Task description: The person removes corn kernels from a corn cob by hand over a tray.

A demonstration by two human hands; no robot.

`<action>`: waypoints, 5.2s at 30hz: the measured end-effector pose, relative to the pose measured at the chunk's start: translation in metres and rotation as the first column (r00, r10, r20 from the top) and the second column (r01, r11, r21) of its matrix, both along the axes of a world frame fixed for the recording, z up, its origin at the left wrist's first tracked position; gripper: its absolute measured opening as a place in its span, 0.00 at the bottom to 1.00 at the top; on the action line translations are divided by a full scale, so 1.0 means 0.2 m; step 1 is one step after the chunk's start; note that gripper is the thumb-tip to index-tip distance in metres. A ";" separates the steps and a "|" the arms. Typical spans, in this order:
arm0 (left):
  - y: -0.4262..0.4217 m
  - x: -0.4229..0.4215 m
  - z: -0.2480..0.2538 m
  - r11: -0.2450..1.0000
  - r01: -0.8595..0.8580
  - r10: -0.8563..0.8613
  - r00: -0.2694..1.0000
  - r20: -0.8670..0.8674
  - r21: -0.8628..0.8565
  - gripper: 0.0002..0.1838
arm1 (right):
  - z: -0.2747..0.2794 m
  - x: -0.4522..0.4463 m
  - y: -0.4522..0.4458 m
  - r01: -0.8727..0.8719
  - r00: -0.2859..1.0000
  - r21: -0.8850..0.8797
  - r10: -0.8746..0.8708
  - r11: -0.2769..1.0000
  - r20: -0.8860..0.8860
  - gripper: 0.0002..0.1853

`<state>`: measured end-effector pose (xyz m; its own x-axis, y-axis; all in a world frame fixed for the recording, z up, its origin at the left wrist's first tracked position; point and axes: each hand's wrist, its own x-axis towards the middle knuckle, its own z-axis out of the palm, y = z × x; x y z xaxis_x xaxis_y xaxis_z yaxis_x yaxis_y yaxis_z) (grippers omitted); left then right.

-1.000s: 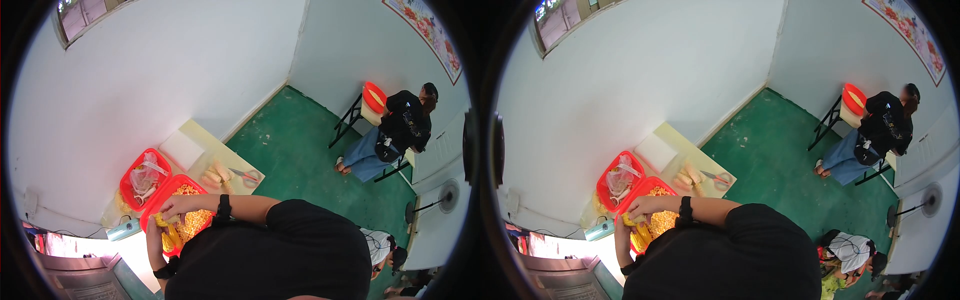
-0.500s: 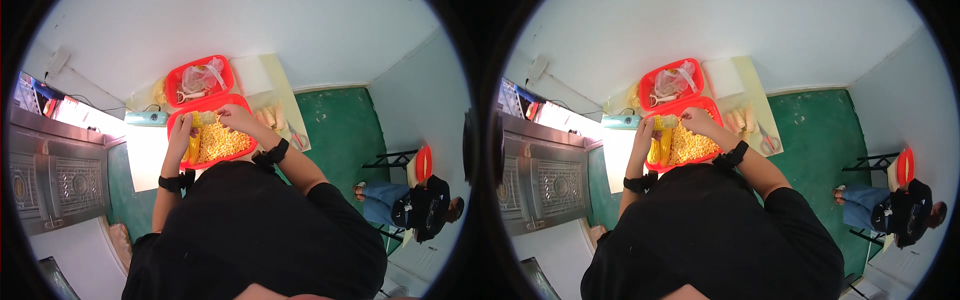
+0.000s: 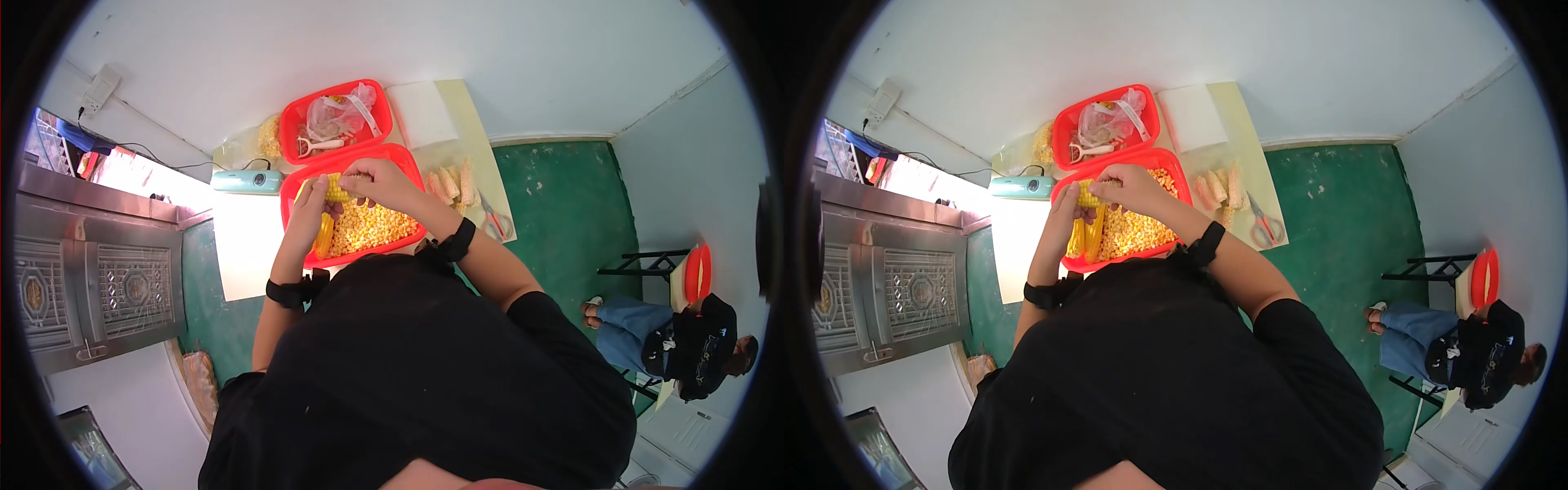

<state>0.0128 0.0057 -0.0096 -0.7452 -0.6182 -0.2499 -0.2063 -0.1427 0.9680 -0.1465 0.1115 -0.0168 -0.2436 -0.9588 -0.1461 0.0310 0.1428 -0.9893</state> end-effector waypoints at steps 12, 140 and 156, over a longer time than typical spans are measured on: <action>0.03 -0.01 -0.04 1.000 -0.014 0.014 1.000 -0.007 0.009 0.21 | -0.06 0.06 -0.04 0.103 0.786 -0.157 -0.177 0.982 -0.592 0.19; 0.03 -0.02 0.05 0.994 0.031 -0.041 0.994 0.101 0.100 0.26 | -0.02 -0.04 0.10 -0.008 0.999 0.017 0.008 1.000 0.033 0.22; 0.03 -0.03 0.03 0.998 0.064 -0.067 0.989 0.130 0.024 0.26 | 0.01 -0.02 0.09 0.101 0.995 0.118 -0.099 0.988 -0.017 0.22</action>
<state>0.0077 0.0112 -0.0042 -0.7441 -0.5631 -0.3594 -0.3406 -0.1431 0.9293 -0.1496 0.1286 -0.0154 -0.3396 -0.9055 -0.2545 0.0405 0.2563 -0.9658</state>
